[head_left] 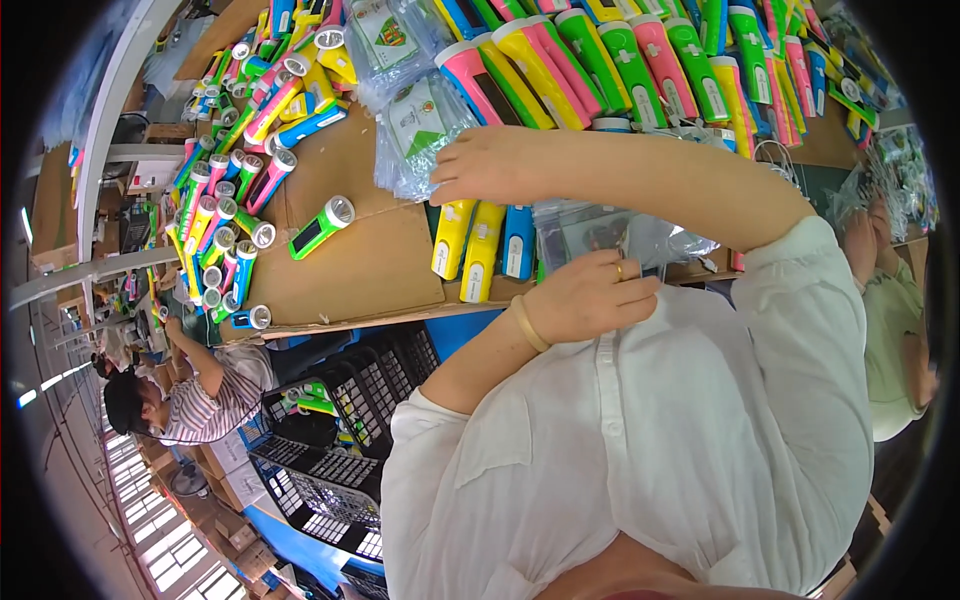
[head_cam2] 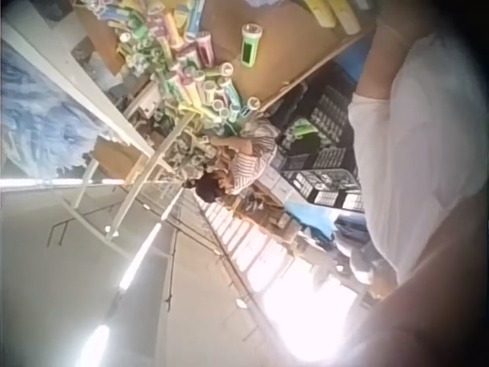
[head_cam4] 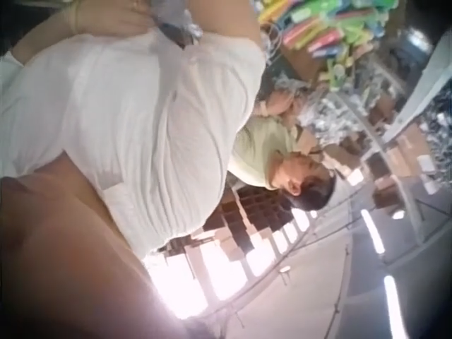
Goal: Packaging flashlights and charging cables into plastic bags on an assembly line.
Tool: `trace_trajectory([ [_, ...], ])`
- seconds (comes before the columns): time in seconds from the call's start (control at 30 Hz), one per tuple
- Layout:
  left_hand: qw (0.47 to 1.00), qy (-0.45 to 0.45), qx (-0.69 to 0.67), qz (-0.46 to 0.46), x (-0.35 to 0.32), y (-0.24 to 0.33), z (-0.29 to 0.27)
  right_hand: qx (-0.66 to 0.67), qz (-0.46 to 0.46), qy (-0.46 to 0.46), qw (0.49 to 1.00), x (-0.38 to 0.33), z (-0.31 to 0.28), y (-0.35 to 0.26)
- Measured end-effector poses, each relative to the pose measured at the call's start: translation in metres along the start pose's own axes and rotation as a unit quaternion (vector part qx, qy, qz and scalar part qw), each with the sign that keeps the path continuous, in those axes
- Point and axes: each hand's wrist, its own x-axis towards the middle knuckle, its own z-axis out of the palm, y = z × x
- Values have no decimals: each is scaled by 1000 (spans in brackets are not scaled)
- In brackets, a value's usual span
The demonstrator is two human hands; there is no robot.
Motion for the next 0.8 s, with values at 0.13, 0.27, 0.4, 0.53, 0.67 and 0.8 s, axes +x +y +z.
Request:
trace_trajectory([
  [0.13,996,0,-64,-56,-1,-4,6,-76,-37,-72,994,25,16,0],
  [0.27,988,51,-101,-101,-9,-5,-1,90,127,-27,987,-20,-43,-14],
  [0.4,976,92,-134,-142,-23,-13,-1,340,305,101,884,-124,-127,-30],
  [0.53,971,100,-163,-142,-21,-17,-3,396,371,44,839,-212,-179,-56],
  [0.67,975,112,-139,-130,-15,-14,-6,378,430,-115,812,-216,-191,-70],
  [0.8,975,135,-135,-115,-3,-14,-2,600,346,78,717,-222,-144,-69],
])
